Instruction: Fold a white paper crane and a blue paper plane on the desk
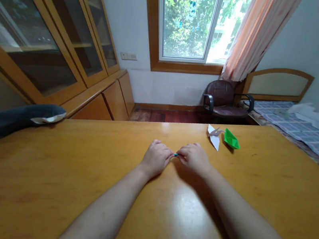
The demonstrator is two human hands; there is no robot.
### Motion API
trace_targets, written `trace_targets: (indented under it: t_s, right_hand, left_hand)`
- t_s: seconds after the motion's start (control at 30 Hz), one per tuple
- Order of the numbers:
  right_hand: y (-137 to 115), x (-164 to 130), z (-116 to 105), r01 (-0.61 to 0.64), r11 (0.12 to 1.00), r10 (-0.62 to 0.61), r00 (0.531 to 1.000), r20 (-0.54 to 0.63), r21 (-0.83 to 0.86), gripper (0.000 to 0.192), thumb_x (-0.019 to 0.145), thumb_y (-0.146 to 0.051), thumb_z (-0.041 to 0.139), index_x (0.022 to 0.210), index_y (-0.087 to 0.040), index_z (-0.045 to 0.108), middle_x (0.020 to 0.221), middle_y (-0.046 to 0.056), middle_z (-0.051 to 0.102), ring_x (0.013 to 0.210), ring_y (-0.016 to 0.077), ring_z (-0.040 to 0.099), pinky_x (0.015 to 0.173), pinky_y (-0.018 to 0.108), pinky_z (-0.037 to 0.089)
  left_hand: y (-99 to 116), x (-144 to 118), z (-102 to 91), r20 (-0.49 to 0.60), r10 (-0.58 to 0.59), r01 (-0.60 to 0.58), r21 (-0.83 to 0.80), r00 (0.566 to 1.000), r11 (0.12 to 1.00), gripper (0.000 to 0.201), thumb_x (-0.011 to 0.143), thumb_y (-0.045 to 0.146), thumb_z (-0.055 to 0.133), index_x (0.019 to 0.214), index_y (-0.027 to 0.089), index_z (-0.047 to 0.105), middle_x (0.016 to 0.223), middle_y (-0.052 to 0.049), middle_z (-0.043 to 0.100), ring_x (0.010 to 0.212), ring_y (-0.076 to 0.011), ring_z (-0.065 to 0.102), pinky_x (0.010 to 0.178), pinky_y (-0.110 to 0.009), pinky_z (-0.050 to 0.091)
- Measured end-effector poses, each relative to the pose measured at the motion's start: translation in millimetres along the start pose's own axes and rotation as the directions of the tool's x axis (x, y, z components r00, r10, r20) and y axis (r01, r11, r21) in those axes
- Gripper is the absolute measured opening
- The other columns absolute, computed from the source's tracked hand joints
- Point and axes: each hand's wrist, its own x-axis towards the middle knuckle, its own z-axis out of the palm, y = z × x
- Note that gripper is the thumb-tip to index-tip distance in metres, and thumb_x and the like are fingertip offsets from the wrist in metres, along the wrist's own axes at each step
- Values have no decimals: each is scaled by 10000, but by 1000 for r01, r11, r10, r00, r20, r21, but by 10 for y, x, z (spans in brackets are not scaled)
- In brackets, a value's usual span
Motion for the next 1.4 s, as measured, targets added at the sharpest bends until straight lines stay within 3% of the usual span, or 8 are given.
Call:
trace_targets:
  t_s: [0.2, 0.7, 0.93, 1.0, 1.1, 1.2, 1.3, 1.4]
  right_hand:
    - [-7, 5, 52, 9, 999, -9, 1000, 5, 40, 196, 862, -233, 585, 714, -191, 707, 747, 44, 723, 693, 147, 584, 642, 299, 252]
    - [90, -38, 36, -41, 998, 41, 999, -3, 52, 185, 823, -182, 567, 745, -206, 733, 746, 38, 726, 667, 146, 586, 648, 284, 301]
    - [149, -49, 62, -36, 998, 37, 999, -7, 53, 182, 808, -175, 570, 748, -208, 739, 741, 41, 725, 669, 154, 600, 657, 276, 347]
    - [174, -57, 63, -50, 996, 51, 999, -16, 70, 186, 811, -182, 567, 748, -202, 741, 736, 47, 721, 665, 156, 601, 649, 269, 365]
    - [203, -76, 55, -88, 987, 91, 996, -21, 133, 206, 822, -187, 548, 742, -192, 737, 732, 51, 714, 666, 154, 601, 642, 253, 393]
    - [195, -79, 64, -125, 966, 134, 991, -24, 225, 209, 837, -217, 546, 742, -185, 728, 731, 53, 708, 682, 154, 600, 640, 245, 410]
    - [150, -56, 119, -151, 925, 165, 986, -12, 349, 187, 826, -236, 567, 736, -174, 719, 708, 46, 692, 662, 149, 581, 608, 242, 401]
    - [93, -22, 204, -193, 829, 210, 977, 27, 524, 197, 817, -269, 580, 706, -165, 706, 633, 13, 647, 596, 128, 533, 561, 231, 373]
  left_hand:
    - [-5, 5, -5, -10, -7, 7, -55, 1000, 998, 212, 907, 299, 548, 810, 220, 719, 799, -36, 727, 781, -184, 618, 853, -387, 332]
    - [-186, -2, 38, -7, -208, 196, -294, 978, 935, 127, 826, 263, 641, 749, 214, 728, 754, -15, 736, 715, -165, 633, 795, -354, 371]
    - [-222, -20, 38, 3, -178, 171, -294, 984, 940, 128, 828, 242, 626, 752, 210, 724, 777, -22, 736, 759, -174, 646, 818, -356, 395]
    - [-249, -32, 61, -30, -218, 196, -341, 975, 919, 173, 865, 266, 580, 791, 209, 726, 813, -34, 742, 790, -179, 652, 836, -356, 409]
    - [-286, -53, 133, -130, -406, 288, -516, 905, 807, 307, 932, 356, 462, 874, 186, 711, 887, -69, 737, 857, -189, 656, 843, -348, 452]
    - [-280, -62, 213, -93, -552, 288, -775, 829, 563, 443, 934, 510, 410, 985, 161, 679, 980, -103, 725, 932, -198, 660, 845, -338, 492]
    - [-222, -52, 257, 70, -503, 257, -915, 861, 312, 529, 782, 601, 615, 1048, 146, 662, 995, -117, 723, 899, -208, 667, 800, -327, 513]
    - [-138, -32, 264, 170, -483, 289, -940, 859, 183, 465, 596, 482, 816, 880, 134, 697, 807, -62, 719, 713, -163, 639, 672, -272, 496]
